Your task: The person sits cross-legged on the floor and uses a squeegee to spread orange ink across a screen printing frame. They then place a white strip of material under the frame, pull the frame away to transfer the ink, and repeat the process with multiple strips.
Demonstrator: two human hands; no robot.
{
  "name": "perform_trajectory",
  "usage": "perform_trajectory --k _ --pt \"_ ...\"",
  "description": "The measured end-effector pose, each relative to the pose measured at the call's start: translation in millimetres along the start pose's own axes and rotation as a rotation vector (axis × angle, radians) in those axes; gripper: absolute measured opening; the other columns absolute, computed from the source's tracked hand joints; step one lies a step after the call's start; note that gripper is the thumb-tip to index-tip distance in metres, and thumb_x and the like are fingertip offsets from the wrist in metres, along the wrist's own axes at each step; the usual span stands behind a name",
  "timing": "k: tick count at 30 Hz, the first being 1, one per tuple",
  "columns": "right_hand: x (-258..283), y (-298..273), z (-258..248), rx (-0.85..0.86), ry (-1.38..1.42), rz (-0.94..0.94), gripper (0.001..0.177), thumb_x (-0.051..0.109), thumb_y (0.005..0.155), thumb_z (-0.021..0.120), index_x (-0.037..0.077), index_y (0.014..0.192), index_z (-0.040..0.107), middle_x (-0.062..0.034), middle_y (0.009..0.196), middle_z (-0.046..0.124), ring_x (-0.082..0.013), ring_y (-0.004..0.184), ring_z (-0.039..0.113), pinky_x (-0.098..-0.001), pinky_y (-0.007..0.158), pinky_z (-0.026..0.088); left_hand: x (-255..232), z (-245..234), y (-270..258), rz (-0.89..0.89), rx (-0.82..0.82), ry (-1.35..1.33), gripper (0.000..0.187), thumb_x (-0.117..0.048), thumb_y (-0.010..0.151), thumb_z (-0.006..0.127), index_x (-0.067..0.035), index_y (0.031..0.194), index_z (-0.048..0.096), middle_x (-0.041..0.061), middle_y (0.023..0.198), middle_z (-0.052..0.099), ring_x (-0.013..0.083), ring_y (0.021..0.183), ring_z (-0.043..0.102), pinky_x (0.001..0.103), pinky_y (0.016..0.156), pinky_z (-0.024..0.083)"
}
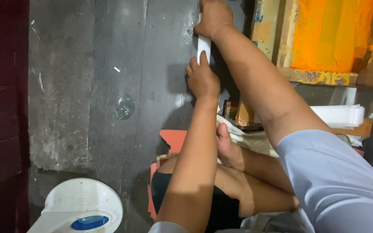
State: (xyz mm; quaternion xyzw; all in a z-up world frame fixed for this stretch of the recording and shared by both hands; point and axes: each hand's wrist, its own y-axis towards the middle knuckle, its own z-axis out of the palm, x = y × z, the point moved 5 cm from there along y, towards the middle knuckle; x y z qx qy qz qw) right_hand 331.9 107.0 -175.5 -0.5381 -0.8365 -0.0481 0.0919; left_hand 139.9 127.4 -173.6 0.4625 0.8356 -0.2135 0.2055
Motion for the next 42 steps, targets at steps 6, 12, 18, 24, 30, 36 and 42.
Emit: perform_trajectory --k 6,12,18,24,30,36,42 --pt "-7 6 -6 -0.06 0.018 0.01 0.045 0.048 0.074 0.082 0.019 0.105 0.07 -0.0097 0.099 0.072 -0.0374 0.079 0.07 -0.0509 0.057 0.054 -6 -9 6 -0.039 0.042 -0.031 0.059 -0.007 0.082 0.068 -0.027 0.137 0.058 0.009 0.139 0.053 0.0408 0.112 0.053 0.057 0.081 0.052" --pt "-2 -3 -51 -0.404 0.152 0.015 0.04 0.053 0.089 0.076 0.013 0.09 0.07 -0.0078 0.079 0.072 -0.0349 0.071 0.067 -0.0481 0.056 0.048 -5 -27 23 -0.068 -0.032 -0.059 0.059 -0.029 0.08 0.078 -0.03 0.138 0.063 0.005 0.141 0.057 0.0383 0.113 0.058 0.053 0.092 0.051" --pt "17 -108 -173 -0.337 0.344 -0.162 0.026 0.039 0.088 0.074 0.015 0.1 0.07 -0.0026 0.095 0.068 -0.0273 0.074 0.069 -0.0466 0.06 0.048 -22 -63 20 0.081 -0.244 -0.175 0.036 -0.033 0.077 0.079 -0.025 0.111 0.071 0.005 0.109 0.069 0.0348 0.1 0.067 0.048 0.086 0.052" --pt "-38 -262 -249 -0.318 0.331 -0.319 0.033 0.02 0.092 0.076 0.015 0.124 0.07 -0.0053 0.122 0.065 -0.0224 0.09 0.069 -0.0386 0.077 0.052 -62 -121 -20 0.294 -0.323 -0.343 0.018 -0.035 0.088 0.071 -0.026 0.075 0.062 -0.005 0.076 0.07 0.0199 0.078 0.067 0.041 0.067 0.047" --pt "-122 -371 -292 -0.251 0.251 -0.21 0.031 0.018 0.099 0.07 0.01 0.13 0.073 -0.0089 0.126 0.069 -0.0257 0.099 0.071 -0.0397 0.081 0.056 -110 -138 -82 0.656 -0.146 -0.356 0.02 -0.01 0.084 0.069 -0.021 0.1 0.071 -0.001 0.096 0.07 0.02 0.082 0.069 0.037 0.073 0.051" --pt "-176 -446 -292 -0.26 0.3 -0.041 0.032 0.02 0.103 0.068 0.013 0.134 0.071 -0.005 0.115 0.068 -0.0248 0.094 0.065 -0.0409 0.072 0.051 -141 -158 -175 0.82 0.127 -0.138 0.024 -0.022 0.093 0.07 -0.015 0.116 0.071 0.003 0.114 0.072 0.0286 0.104 0.067 0.043 0.082 0.05" --pt "-213 -440 -252 -0.049 0.127 0.084 0.043 0.029 0.098 0.068 0.021 0.141 0.066 -0.0061 0.139 0.062 -0.0306 0.127 0.055 -0.0494 0.085 0.049 -77 -112 -183 0.876 0.01 -0.005 0.033 -0.034 0.097 0.07 -0.021 0.127 0.07 0.004 0.12 0.07 0.0304 0.11 0.064 0.049 0.092 0.044"
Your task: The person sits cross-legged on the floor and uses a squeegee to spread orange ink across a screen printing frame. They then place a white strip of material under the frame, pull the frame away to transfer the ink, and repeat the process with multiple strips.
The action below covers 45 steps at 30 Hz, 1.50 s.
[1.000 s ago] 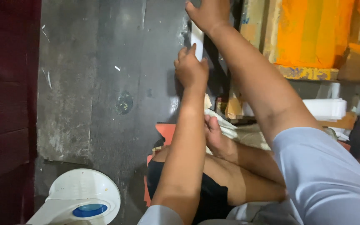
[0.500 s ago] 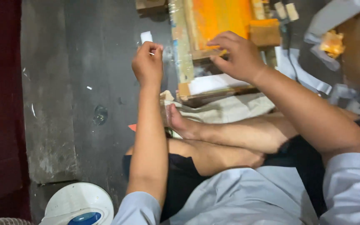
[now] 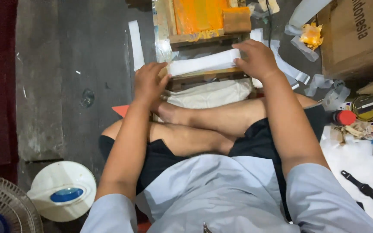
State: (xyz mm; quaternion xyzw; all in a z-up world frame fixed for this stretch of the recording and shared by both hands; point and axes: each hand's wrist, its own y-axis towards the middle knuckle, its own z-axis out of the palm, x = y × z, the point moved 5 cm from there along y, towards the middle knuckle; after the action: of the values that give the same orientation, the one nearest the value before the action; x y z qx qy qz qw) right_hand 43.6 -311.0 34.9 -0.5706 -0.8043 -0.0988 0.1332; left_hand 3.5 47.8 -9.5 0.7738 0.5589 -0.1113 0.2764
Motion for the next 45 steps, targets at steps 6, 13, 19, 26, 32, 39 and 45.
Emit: perform_trajectory --k 6,13,19,26,32,39,45 --pt "0 8 16 0.082 0.091 0.007 0.063 0.027 0.088 0.08 0.018 0.147 0.06 -0.0137 0.144 0.057 -0.0354 0.14 0.045 -0.0507 0.106 0.044 -23 5 8 0.043 0.049 0.023 0.05 -0.036 0.092 0.079 -0.013 0.135 0.068 0.013 0.126 0.069 0.0353 0.117 0.062 0.051 0.1 0.04" --pt "-9 11 21 0.064 0.064 0.012 0.048 0.023 0.089 0.08 0.016 0.135 0.071 -0.013 0.13 0.064 -0.037 0.134 0.051 -0.0514 0.104 0.05 -40 24 16 0.009 0.187 0.167 0.054 -0.041 0.098 0.072 -0.009 0.141 0.064 0.013 0.136 0.064 0.0335 0.131 0.056 0.056 0.108 0.04" --pt "-21 18 28 0.06 0.002 -0.002 0.044 0.022 0.087 0.081 0.014 0.13 0.074 -0.0119 0.122 0.066 -0.0363 0.125 0.055 -0.0507 0.099 0.053 -20 50 21 -0.002 0.229 0.267 0.044 -0.033 0.096 0.075 -0.017 0.136 0.067 0.006 0.129 0.065 0.0295 0.127 0.059 0.054 0.107 0.042" --pt "-20 27 29 0.171 0.003 0.057 0.048 0.02 0.087 0.078 0.018 0.134 0.068 -0.0074 0.131 0.061 -0.0307 0.127 0.049 -0.0481 0.088 0.049 -18 52 25 0.053 0.198 0.251 0.044 -0.03 0.091 0.077 -0.016 0.131 0.067 0.01 0.13 0.065 0.0358 0.117 0.058 0.053 0.094 0.041" --pt "-20 27 26 0.179 0.012 0.073 0.045 0.022 0.088 0.08 0.02 0.131 0.068 -0.007 0.129 0.06 -0.0309 0.126 0.048 -0.0482 0.088 0.048 -18 50 27 0.056 0.154 0.227 0.048 -0.027 0.083 0.085 -0.016 0.126 0.068 0.008 0.121 0.068 0.0364 0.111 0.062 0.052 0.091 0.045" --pt "-20 26 27 0.185 -0.01 0.076 0.05 0.028 0.086 0.083 0.019 0.133 0.067 -0.0095 0.134 0.059 -0.0321 0.13 0.047 -0.049 0.091 0.048 -25 45 29 -0.019 0.205 0.179 0.048 -0.019 0.084 0.081 -0.017 0.129 0.063 0.007 0.124 0.066 0.0357 0.116 0.059 0.051 0.094 0.041" --pt "-19 24 21 0.112 0.006 0.063 0.048 0.026 0.082 0.086 0.021 0.127 0.069 -0.0067 0.128 0.062 -0.0317 0.123 0.05 -0.0472 0.086 0.048 -30 38 31 -0.013 0.162 0.12 0.049 -0.016 0.08 0.084 -0.015 0.124 0.064 0.008 0.12 0.069 0.0365 0.109 0.063 0.047 0.091 0.047"
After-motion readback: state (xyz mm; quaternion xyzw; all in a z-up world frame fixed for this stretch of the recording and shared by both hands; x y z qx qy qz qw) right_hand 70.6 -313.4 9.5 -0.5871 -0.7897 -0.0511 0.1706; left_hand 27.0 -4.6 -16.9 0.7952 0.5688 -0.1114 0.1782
